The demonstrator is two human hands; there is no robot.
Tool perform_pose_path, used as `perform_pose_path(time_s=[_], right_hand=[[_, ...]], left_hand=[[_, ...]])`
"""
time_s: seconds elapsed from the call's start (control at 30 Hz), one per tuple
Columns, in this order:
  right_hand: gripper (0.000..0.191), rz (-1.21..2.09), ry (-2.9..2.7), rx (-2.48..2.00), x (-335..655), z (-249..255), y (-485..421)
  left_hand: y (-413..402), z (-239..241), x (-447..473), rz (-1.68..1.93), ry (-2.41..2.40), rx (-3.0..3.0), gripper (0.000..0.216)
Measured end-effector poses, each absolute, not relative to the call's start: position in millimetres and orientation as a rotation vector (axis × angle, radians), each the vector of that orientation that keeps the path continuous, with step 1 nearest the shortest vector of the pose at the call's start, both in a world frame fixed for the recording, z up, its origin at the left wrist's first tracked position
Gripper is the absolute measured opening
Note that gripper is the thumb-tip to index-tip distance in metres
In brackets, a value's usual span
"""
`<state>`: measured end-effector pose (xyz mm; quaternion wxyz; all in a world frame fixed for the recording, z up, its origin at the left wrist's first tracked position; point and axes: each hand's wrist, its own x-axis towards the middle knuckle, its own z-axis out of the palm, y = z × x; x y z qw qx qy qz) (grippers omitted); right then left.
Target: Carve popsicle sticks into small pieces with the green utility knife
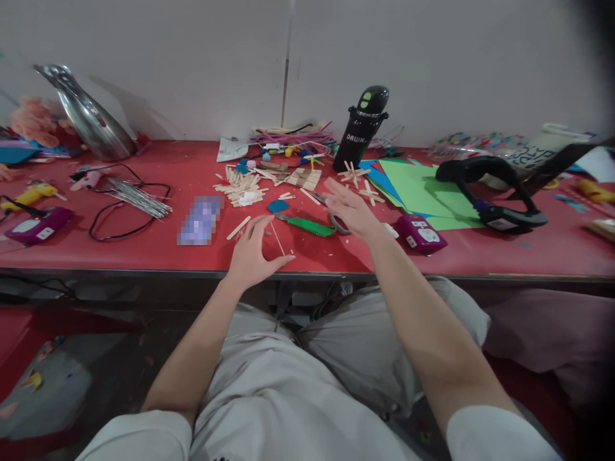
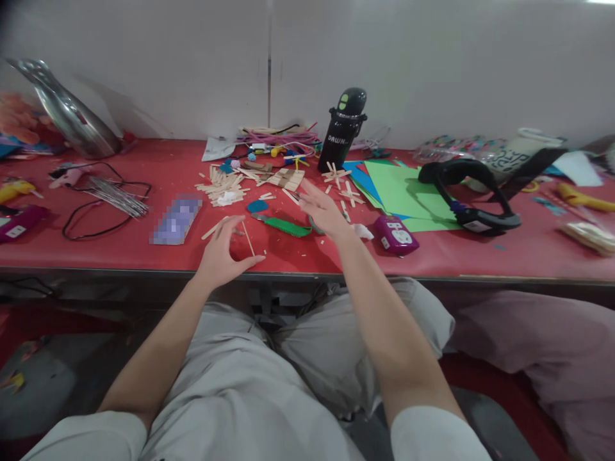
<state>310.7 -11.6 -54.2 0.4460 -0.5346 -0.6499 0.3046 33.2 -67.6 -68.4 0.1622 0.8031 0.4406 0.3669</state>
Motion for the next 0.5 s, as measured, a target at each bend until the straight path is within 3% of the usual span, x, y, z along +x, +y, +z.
perform_pose_path(time_s=[0.2, 0.5], right_hand=[[0.033, 0.554, -1.601, -1.506, 312.5, -66.7, -7.0], [0.031, 0.27, -1.811, -1.56, 302.9, -73.5, -4.7]], left_hand=[[-67.5, -68.0, 33.9, 1.039, 1.268, 2.292, 0.085], [-68.2, -68.6, 35.6, 1.019, 1.265, 2.354, 0.083]])
